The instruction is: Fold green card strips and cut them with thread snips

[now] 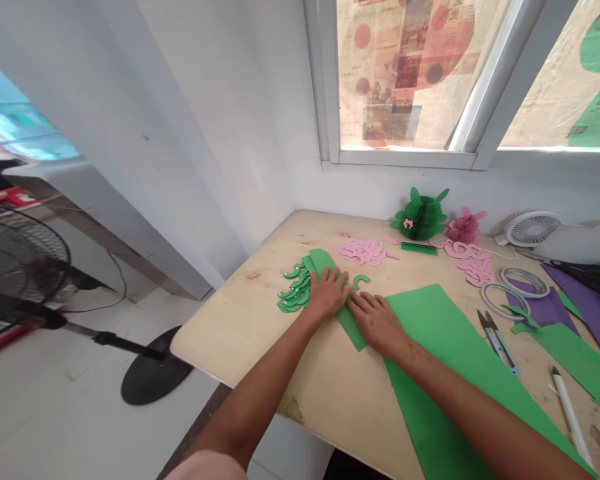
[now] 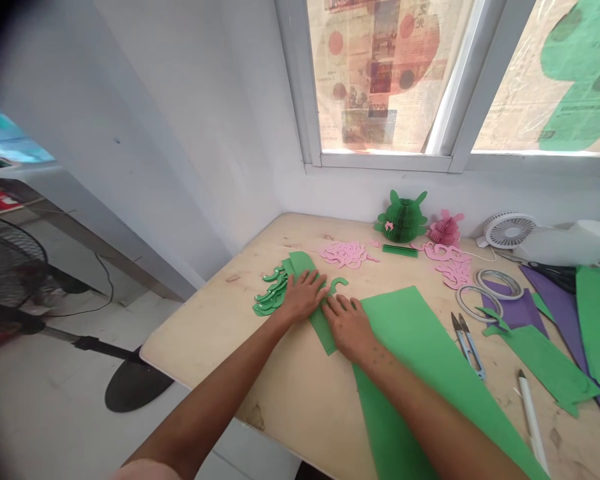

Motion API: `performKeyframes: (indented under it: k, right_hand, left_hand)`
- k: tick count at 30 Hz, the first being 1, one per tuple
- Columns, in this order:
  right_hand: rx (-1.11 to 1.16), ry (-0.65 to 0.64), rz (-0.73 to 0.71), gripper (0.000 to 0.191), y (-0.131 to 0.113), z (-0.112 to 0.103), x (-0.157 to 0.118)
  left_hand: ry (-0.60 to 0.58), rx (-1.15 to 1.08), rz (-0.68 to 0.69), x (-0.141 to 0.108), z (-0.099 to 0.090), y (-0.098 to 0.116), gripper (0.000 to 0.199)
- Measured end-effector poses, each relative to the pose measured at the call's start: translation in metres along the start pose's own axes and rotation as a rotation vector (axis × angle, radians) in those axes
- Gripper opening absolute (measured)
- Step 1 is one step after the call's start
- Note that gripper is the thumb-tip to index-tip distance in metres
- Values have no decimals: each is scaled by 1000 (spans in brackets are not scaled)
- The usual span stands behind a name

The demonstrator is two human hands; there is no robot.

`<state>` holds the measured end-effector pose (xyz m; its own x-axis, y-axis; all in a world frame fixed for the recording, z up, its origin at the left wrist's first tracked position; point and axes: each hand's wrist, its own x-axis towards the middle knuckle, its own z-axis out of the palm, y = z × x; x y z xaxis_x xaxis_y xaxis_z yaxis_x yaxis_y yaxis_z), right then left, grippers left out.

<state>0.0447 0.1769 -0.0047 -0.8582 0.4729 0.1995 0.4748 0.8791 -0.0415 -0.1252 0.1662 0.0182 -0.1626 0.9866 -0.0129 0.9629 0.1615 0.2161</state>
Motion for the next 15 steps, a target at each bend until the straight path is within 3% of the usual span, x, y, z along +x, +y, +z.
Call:
performKeyframes:
  k: [6,15]
  right_hand:
    - [-4,3,19,40,1,4,0]
    - [20,-5,17,41,-1,2,0]
  left_hand:
    - [-35,53,-87,20,-5,-37,50]
    - [21,10,-145,53,-30,-65,35]
